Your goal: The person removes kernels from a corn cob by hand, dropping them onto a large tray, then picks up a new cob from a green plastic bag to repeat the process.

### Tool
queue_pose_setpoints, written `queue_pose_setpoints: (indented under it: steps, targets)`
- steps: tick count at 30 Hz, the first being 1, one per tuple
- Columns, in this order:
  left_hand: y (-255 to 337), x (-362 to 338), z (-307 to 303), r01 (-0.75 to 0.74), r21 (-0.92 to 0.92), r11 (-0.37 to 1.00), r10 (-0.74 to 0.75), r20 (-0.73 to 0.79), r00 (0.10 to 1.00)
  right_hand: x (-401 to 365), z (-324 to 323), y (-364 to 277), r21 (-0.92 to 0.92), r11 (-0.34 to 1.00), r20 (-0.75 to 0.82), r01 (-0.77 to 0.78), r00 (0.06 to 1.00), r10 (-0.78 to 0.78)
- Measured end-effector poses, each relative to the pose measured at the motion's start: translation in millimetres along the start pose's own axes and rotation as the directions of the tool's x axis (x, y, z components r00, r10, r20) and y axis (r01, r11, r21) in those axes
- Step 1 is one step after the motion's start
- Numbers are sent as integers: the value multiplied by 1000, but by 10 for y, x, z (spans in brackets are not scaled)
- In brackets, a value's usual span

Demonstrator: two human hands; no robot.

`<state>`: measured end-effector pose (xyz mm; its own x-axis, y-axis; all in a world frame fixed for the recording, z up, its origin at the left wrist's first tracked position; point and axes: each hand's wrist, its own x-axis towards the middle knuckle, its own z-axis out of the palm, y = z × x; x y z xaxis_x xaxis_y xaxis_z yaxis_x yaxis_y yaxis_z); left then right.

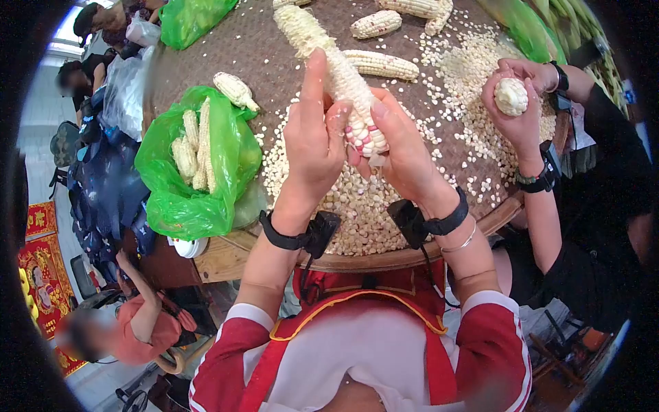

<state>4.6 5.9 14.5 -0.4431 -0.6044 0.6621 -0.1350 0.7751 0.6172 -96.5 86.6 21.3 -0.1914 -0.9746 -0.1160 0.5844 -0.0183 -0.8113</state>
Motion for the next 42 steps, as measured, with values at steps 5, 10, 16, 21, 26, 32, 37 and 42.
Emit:
queue_pose_setpoints:
  steps: [5,10,16,21,26,32,37,42]
  targets:
    - [4,-5,-61,251,-329,910,-280,-41,959,6,11,-38,193,974,21,-114,993,112]
    - [-139,-3,-108,112,-199,974,-134,-101,986,28,-52,-64,270,949,25,-165,986,164]
    - [2,24,-105,177,-383,907,-161,75,984,44,-31,-21,170,981,6,-90,996,90]
    - [189,40,-106,432,-730,529,-281,329,901,16,-10,32,-24,997,-14,75,997,-75]
    - [153,28,-55,368,-670,644,-284,236,929,-22,45,-34,-139,987,-4,74,997,-75]
    - [222,54,-69,419,-746,517,-300,300,905,30,-3,22,7,995,-39,95,995,-95]
    - [190,25,45,289,-674,680,-194,215,957,14,-29,-19,-234,963,-67,136,986,-155]
    - [166,35,21,390,-685,616,-322,233,918,20,-31,15,-250,955,-17,162,985,-171]
